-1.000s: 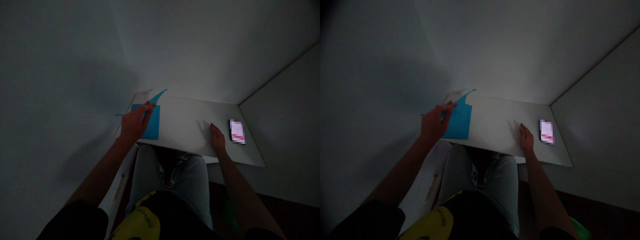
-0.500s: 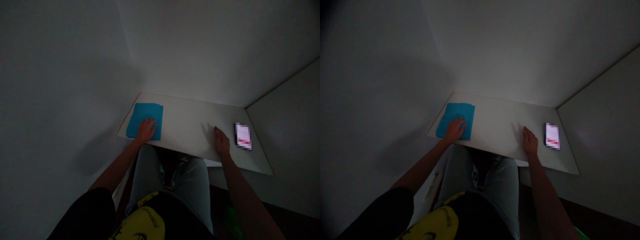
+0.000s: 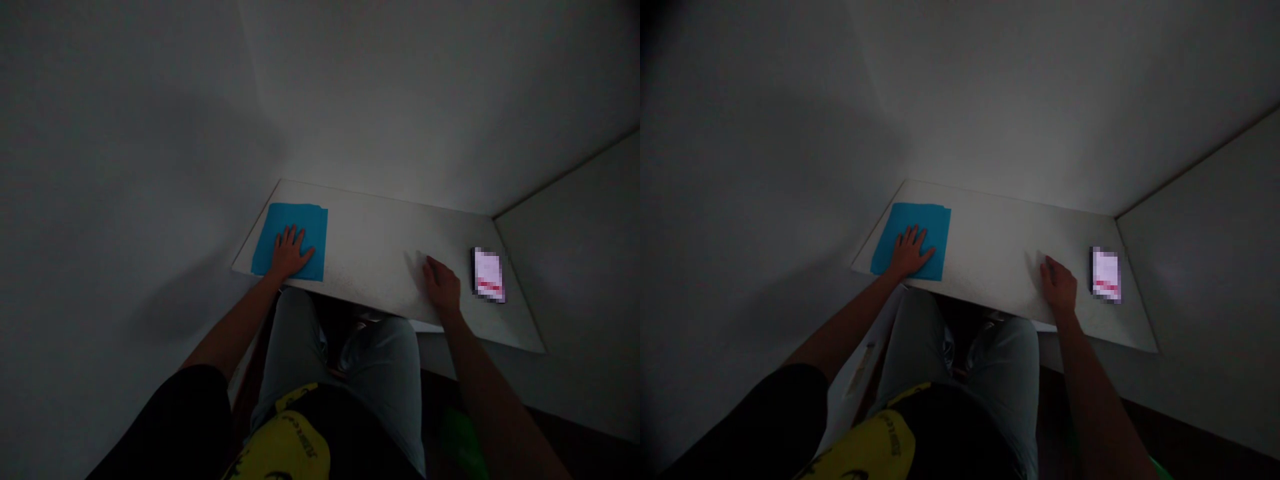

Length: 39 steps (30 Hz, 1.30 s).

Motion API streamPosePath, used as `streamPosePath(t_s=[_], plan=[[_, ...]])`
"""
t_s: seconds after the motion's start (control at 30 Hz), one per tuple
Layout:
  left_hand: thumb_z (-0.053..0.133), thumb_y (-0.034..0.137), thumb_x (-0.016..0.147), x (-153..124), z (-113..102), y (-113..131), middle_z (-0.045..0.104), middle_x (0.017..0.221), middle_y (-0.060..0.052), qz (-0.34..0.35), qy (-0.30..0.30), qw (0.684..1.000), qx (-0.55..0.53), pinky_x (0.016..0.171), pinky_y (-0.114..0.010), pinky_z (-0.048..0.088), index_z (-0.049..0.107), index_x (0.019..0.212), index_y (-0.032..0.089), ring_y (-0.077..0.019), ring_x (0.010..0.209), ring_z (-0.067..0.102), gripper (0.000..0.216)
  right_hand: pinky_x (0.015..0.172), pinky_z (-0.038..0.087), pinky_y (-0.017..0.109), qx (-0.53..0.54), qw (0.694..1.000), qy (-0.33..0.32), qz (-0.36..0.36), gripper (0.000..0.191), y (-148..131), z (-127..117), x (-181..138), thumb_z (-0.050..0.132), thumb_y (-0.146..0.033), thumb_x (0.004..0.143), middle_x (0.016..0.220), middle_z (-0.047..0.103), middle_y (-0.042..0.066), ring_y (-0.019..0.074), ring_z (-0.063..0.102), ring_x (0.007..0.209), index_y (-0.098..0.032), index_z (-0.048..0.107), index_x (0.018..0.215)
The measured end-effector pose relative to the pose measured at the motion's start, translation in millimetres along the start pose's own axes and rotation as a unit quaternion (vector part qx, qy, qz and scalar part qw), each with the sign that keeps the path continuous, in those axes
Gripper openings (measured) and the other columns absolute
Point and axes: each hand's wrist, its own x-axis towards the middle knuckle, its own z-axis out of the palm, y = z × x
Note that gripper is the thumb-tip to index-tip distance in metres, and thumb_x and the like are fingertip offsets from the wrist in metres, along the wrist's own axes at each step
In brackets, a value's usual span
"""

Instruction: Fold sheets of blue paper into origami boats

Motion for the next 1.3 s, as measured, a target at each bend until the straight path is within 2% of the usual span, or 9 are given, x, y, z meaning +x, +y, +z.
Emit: streamPosePath(t_s=[0.13, 0.27, 0.53, 0.7, 0.8, 0.93, 1.07, 1.2, 1.3], plan=[[0.046, 0.070, 0.106, 0, -1, 2, 0.024, 0.186, -0.014, -0.005, 0.006, 1.000, -0.003, 0.141, -0.060, 0.010, 0.038, 0.176, 0.020, -0.0376, 0.175, 0.016, 0.087, 0.112, 0.055, 0.059, -0.045, 0.999, -0.006, -0.026, 0.072, -1, 1, 0, 0.041, -0.068, 0.107, 0.137, 0.077, 0.023, 0.0390, 0.073, 0.125, -0.013, 0.074, 0.141], [0.045, 0.072, 0.105, 1, -4, 4, 0.019, 0.187, -0.016, -0.008, -0.013, 1.000, -0.004, 0.141, -0.060, 0.007, 0.035, 0.177, 0.016, -0.0385, 0.175, 0.012, 0.092, 0.114, 0.054, 0.059, -0.077, 0.996, -0.017, -0.038, 0.070, -7, 1, -4, 0.043, -0.062, 0.107, 0.142, 0.075, 0.024, 0.0396, 0.071, 0.129, -0.010, 0.069, 0.146], [0.043, 0.072, 0.106, 1, -7, 6, 0.021, 0.187, -0.018, -0.006, -0.005, 1.000, -0.012, 0.141, -0.060, 0.007, 0.036, 0.176, 0.015, -0.0386, 0.175, 0.014, 0.091, 0.130, 0.036, 0.061, -0.130, 0.990, -0.049, -0.030, 0.067, -33, -4, -32, 0.045, -0.052, 0.106, 0.165, 0.060, 0.019, 0.0369, 0.056, 0.151, -0.016, 0.054, 0.162], [0.050, 0.075, 0.103, 12, -25, -4, 0.023, 0.186, -0.019, -0.015, -0.068, 0.997, -0.034, 0.141, -0.062, 0.009, 0.038, 0.174, 0.013, -0.0406, 0.175, 0.013, 0.095, 0.126, 0.041, 0.063, -0.114, 0.993, -0.036, 0.017, 0.073, -37, -9, -53, 0.047, -0.058, 0.106, 0.169, 0.054, 0.022, 0.0404, 0.053, 0.154, -0.014, 0.051, 0.164], [0.064, 0.077, 0.095, 5, -41, -19, 0.024, 0.186, -0.018, 0.044, -0.082, 0.995, -0.041, 0.142, -0.060, 0.011, 0.038, 0.174, 0.013, -0.0412, 0.175, 0.011, 0.106, 0.125, 0.042, 0.064, -0.108, 0.993, -0.028, 0.033, 0.078, -37, -10, -59, 0.048, -0.063, 0.105, 0.169, 0.054, 0.023, 0.0418, 0.053, 0.154, -0.013, 0.051, 0.165], [0.077, 0.077, 0.087, -27, -48, -40, 0.033, 0.183, -0.018, 0.122, -0.124, 0.983, -0.057, 0.140, -0.058, 0.020, 0.045, 0.171, 0.018, -0.0402, 0.174, 0.018, 0.108, 0.124, 0.043, 0.066, -0.109, 0.993, -0.020, 0.037, 0.079, -35, -10, -59, 0.051, -0.067, 0.104, 0.168, 0.056, 0.022, 0.0426, 0.055, 0.151, -0.016, 0.052, 0.164], [0.077, 0.069, 0.090, -50, -46, -52, 0.045, 0.177, -0.017, 0.131, -0.145, 0.978, -0.078, 0.138, -0.057, 0.029, 0.058, 0.162, 0.020, -0.0380, 0.168, 0.036, 0.089, 0.123, 0.043, 0.067, -0.105, 0.994, -0.016, 0.028, 0.077, -33, -11, -59, 0.052, -0.068, 0.104, 0.165, 0.059, 0.022, 0.0424, 0.057, 0.150, -0.018, 0.054, 0.163], [0.064, 0.058, 0.104, -54, -48, -53, 0.058, 0.169, -0.013, 0.135, -0.132, 0.976, -0.106, 0.137, -0.055, 0.034, 0.068, 0.152, 0.022, -0.0322, 0.162, 0.048, 0.060, 0.123, 0.045, 0.065, -0.098, 0.994, -0.020, 0.033, 0.075, -34, -14, -59, 0.054, -0.066, 0.103, 0.162, 0.062, 0.021, 0.0420, 0.058, 0.148, -0.017, 0.057, 0.160], [0.054, 0.048, 0.110, -52, -56, -51, 0.069, 0.157, -0.007, 0.113, -0.134, 0.975, -0.135, 0.132, -0.052, 0.042, 0.074, 0.144, 0.026, -0.0285, 0.154, 0.058, 0.045, 0.122, 0.046, 0.065, -0.096, 0.995, -0.015, 0.034, 0.072, -35, -15, -59, 0.053, -0.064, 0.104, 0.161, 0.063, 0.020, 0.0414, 0.060, 0.146, -0.018, 0.057, 0.159]])
